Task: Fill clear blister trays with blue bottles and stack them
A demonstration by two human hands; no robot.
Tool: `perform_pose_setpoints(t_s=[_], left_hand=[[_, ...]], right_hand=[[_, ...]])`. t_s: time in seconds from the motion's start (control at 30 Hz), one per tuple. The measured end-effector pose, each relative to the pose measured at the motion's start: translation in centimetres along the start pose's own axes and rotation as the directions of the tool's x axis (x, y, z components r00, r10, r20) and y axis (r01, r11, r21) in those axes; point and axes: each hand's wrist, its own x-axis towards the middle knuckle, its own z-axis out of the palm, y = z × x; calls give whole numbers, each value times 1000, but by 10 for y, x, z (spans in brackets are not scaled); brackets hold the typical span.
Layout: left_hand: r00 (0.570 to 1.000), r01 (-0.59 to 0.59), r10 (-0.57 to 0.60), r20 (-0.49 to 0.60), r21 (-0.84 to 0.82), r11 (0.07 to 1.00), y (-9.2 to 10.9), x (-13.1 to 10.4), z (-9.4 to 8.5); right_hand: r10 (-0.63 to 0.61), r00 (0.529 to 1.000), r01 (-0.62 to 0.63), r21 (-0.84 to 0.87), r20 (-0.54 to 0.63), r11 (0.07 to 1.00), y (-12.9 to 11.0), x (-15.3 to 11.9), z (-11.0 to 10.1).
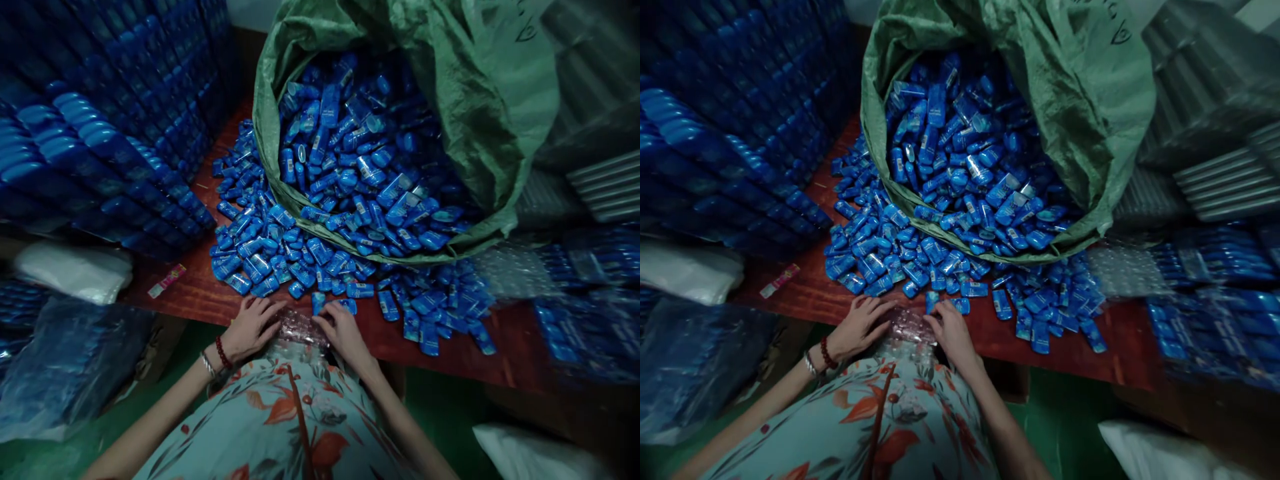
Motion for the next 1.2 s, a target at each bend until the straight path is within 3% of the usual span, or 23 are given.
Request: perform_pose_setpoints(t_s=[0.17,0.37,0.47,0.6,0.87,1.07,1.2], left_hand=[[993,58,-38,-112,179,982,3,10,18],[970,175,-127,-209,230,957,1,37,24],[969,173,-129,-210,207,963,-1,41,17],[941,231,-181,-285,152,961,6,51,4],[913,364,-293,-285,238,901,26,98,-1],[905,398,-340,-257,226,889,26,95,-4],[909,372,-308,-281,212,904,19,88,-5]], right_hand=[[-48,984,16,-185,-170,983,13,-4,28],[-121,984,52,-437,-132,898,22,30,15],[-134,983,69,-423,-126,903,17,34,2],[-114,969,29,-354,-221,935,11,35,-8],[-55,969,-37,-360,-241,932,-11,60,3],[5,981,-79,-374,-193,924,-27,79,12],[14,973,-103,-375,-232,921,-24,81,10]])
